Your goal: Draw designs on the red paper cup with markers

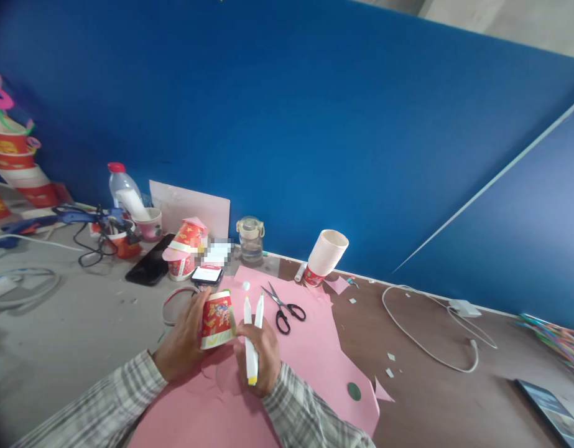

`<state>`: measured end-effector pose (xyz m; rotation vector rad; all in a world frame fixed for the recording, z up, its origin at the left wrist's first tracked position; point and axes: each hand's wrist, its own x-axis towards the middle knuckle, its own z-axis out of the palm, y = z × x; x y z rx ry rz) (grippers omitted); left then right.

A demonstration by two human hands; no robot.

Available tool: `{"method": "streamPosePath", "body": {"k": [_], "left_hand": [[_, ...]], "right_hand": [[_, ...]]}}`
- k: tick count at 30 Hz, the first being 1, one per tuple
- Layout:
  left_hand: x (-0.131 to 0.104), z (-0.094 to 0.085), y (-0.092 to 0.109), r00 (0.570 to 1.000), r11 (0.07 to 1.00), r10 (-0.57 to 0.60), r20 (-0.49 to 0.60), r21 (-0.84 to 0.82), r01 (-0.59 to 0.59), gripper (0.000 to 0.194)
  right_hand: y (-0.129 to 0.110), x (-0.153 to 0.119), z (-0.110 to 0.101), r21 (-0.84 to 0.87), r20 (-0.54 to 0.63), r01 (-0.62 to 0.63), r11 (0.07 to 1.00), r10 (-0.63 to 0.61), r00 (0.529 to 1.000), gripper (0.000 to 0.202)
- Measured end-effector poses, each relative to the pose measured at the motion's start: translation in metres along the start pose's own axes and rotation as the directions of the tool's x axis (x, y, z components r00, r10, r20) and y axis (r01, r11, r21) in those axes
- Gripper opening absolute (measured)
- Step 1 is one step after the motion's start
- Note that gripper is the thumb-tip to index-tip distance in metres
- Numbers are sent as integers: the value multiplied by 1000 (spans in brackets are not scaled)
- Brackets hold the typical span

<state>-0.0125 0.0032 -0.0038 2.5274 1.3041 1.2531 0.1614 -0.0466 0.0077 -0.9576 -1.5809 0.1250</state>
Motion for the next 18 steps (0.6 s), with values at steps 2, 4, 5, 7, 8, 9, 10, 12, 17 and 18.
{"method": "streamPosePath", "body": {"k": [2,4,5,7,8,9,10,12,17,18], "left_hand": [[0,1,0,1000,1000,17,-5,-7,-17,107],[-1,2,-1,1000,1000,22,-15,-20,-22,108],[-1,3,-1,1000,999,19,-17,-26,-20,109],[-2,3,-1,1000,999,15,-12,-36,-15,110],[-2,3,-1,1000,999,12,-7,-39,-13,109],[-2,3,-1,1000,999,9,0,-42,-9,109],[-2,3,-1,1000,999,5,10,-45,-5,108],[-1,2,-1,1000,999,2,23,-51,-1,106],[0,2,0,1000,1000,20,22,-19,-20,107],[0,2,0,999,1000,25,21,-7,-25,107]], "right_hand": [[-2,2,-1,34,8,-37,999,36,999,19],[-4,5,-3,65,5,-75,995,75,997,28],[-6,7,-3,80,-8,-100,992,101,995,32],[-7,9,-4,143,-29,-151,978,157,987,36],[-7,9,-3,187,-34,-174,967,184,982,36],[-7,9,-3,231,-38,-196,953,211,977,36],[-7,9,-2,270,-41,-213,939,233,972,36],[-6,8,-1,330,-34,-247,911,273,961,36],[-2,5,1,355,12,-299,886,316,949,32],[-2,4,2,347,20,-297,890,309,951,31]]}}
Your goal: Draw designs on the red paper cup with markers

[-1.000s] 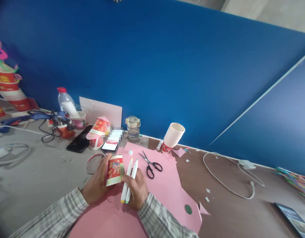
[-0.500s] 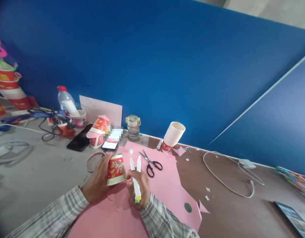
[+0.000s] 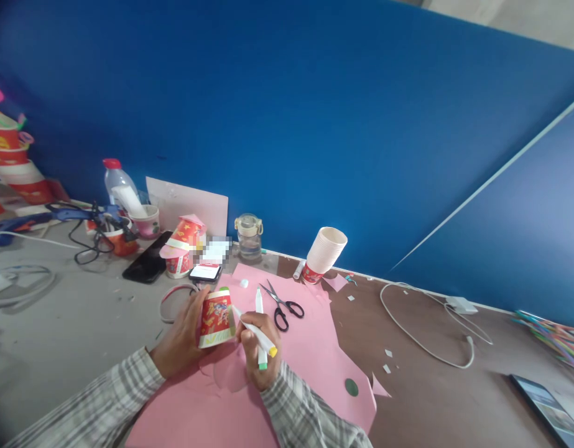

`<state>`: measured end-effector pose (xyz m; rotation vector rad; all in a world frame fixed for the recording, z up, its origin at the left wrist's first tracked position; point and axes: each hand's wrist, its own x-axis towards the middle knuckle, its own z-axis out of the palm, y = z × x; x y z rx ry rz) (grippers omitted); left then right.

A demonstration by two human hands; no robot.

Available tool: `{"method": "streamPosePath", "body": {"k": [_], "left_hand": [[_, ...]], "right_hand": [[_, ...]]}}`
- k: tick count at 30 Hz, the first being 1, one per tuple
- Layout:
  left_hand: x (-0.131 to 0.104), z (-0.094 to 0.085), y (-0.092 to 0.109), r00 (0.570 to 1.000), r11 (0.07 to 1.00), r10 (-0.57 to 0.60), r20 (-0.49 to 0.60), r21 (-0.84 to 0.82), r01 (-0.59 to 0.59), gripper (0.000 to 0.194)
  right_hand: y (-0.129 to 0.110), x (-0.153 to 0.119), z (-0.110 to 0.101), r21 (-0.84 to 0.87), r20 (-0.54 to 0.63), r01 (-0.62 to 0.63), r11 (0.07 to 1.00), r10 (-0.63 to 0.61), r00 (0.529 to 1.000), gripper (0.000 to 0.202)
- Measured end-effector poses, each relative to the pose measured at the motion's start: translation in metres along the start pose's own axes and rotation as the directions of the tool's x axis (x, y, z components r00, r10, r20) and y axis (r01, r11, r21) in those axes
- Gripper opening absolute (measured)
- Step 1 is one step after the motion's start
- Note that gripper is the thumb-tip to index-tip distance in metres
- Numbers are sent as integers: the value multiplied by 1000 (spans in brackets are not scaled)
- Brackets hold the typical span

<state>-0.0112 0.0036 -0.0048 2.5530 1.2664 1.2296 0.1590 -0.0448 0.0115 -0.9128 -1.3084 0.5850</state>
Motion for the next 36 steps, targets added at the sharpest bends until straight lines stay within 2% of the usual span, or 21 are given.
{"method": "streamPosePath", "body": {"k": [8,14,24,36], "left_hand": [[-1,1,-2,1000,1000,29,-4,9,-29,104],[1,-1,0,1000,1000,9,17,-8,-9,107],[0,-1,-1,1000,1000,-8,23,3,8,107],[3,-5,2,999,998,-26,39,-58,29,104]], "right_hand": [[-2,1,3,64,52,-12,998,9,999,22],[3,0,4,122,56,-116,986,110,992,19],[0,0,6,140,65,-122,983,114,991,21],[3,-1,6,122,89,-143,982,132,987,19]]}}
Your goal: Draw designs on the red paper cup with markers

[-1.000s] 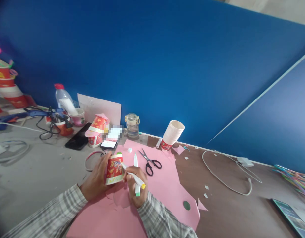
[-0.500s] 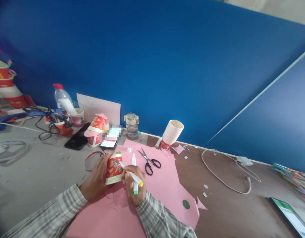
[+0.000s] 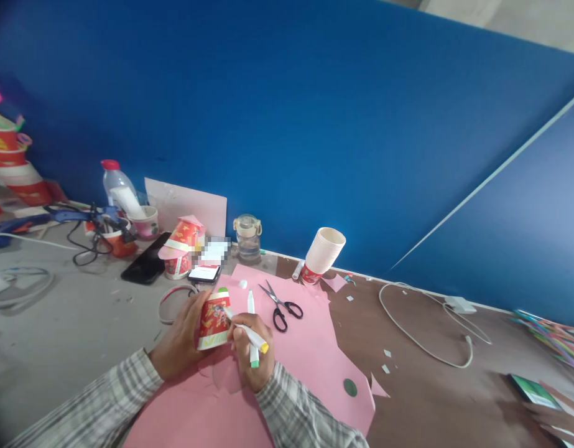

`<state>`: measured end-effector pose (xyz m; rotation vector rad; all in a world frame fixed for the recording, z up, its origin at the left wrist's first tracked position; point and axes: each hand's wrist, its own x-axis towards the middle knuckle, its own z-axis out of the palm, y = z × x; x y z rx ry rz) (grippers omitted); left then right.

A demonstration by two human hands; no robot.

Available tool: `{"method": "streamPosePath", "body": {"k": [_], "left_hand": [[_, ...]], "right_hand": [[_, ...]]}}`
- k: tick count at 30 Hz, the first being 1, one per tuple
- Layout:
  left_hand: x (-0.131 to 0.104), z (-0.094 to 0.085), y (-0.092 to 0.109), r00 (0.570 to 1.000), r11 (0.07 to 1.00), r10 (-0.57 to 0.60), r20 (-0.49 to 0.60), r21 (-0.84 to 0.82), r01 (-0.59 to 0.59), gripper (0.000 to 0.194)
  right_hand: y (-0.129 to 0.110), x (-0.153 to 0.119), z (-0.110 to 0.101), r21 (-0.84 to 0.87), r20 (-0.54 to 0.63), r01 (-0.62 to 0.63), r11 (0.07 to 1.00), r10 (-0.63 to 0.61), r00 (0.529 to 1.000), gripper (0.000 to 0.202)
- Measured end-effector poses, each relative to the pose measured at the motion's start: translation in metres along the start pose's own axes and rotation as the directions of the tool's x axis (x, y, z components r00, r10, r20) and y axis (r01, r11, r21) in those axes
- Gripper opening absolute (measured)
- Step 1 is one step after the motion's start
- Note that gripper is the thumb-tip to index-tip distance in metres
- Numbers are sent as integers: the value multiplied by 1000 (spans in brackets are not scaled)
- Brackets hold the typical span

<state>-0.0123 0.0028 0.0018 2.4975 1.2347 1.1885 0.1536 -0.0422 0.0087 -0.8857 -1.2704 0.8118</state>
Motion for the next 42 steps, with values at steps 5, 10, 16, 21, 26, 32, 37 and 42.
{"method": "streamPosePath", "body": {"k": [5,10,16,21,26,32,37,42], "left_hand": [[0,0,1,1000,1000,-8,6,-23,8,103],[1,-1,1,1000,999,0,13,-44,1,100],[1,1,-1,1000,1000,9,-7,-16,-9,100],[-1,3,-4,1000,999,14,-23,-43,-15,100],[0,1,-2,1000,998,10,-20,-58,-11,101],[2,1,-1,1000,998,13,6,-60,-13,100],[0,1,-2,1000,999,13,-6,-50,-14,102],[0,2,-2,1000,999,15,-12,-50,-15,100]], "right_hand": [[1,0,1,38,1,-33,999,33,999,18],[0,0,1,47,12,-33,998,33,999,18],[-1,-3,-2,21,30,-31,999,31,999,16],[-5,-9,-3,37,81,-20,999,17,997,16],[-5,-10,-3,73,45,-54,996,51,998,19],[-3,-6,0,128,-29,-76,989,80,996,22],[-3,-3,3,144,-38,-76,987,83,996,25],[-5,-1,4,116,-30,-65,991,69,997,23]]}}
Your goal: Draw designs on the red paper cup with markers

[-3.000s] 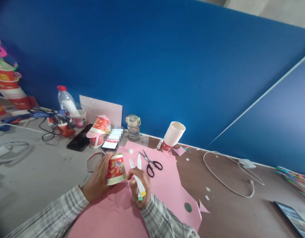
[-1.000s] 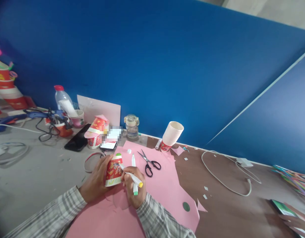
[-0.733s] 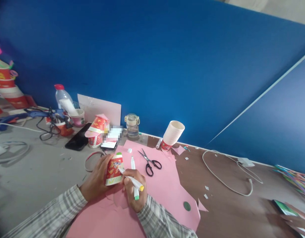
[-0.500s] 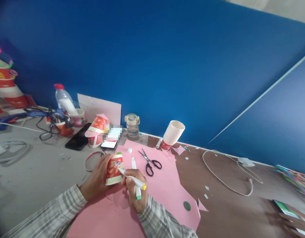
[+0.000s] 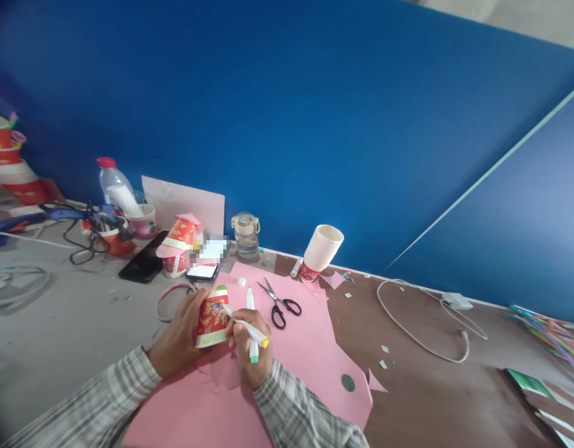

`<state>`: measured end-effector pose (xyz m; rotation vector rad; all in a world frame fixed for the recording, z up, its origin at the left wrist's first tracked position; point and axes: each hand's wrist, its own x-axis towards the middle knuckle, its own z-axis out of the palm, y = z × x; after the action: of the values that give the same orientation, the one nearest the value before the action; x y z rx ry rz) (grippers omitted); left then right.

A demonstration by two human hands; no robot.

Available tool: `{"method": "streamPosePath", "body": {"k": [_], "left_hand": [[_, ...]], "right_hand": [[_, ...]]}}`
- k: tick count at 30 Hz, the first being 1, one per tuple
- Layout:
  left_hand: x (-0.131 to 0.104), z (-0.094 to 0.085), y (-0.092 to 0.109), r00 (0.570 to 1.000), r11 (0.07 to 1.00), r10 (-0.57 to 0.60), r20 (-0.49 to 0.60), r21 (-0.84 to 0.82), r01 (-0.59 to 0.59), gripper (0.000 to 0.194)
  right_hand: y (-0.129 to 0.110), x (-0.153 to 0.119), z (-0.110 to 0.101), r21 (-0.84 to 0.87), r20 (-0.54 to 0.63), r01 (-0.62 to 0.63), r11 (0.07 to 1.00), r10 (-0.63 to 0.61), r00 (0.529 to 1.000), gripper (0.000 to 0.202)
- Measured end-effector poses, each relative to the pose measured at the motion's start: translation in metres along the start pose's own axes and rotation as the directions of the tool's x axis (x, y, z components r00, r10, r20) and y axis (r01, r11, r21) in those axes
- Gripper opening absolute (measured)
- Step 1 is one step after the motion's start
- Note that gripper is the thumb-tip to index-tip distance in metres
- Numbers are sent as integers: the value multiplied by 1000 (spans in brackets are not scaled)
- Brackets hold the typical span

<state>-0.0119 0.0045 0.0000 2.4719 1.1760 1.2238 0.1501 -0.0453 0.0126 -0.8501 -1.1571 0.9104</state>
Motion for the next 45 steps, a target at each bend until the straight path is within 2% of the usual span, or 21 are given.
{"method": "streamPosePath", "body": {"k": [9,14,23,27,35,45], "left_hand": [[0,-1,1,999,999,-31,38,-34,33,101],[1,-2,1,1000,999,-29,6,-22,29,101],[0,-2,-1,1000,1000,-15,16,3,15,101],[0,0,-3,1000,1000,-14,1,10,14,99],[0,-2,-1,999,1000,-22,34,-13,23,101],[1,-2,2,1000,1000,-22,20,-8,23,101]], "right_hand": [[5,2,0,42,-26,-39,998,40,999,19],[4,0,-1,20,-5,-25,999,25,1000,19],[5,-2,-3,26,-12,-49,998,49,999,18],[3,-4,-3,22,17,-21,1000,21,1000,21],[1,-2,1,13,-15,-21,1000,21,1000,24],[-1,0,6,-29,-1,9,1000,-9,1000,19]]}}
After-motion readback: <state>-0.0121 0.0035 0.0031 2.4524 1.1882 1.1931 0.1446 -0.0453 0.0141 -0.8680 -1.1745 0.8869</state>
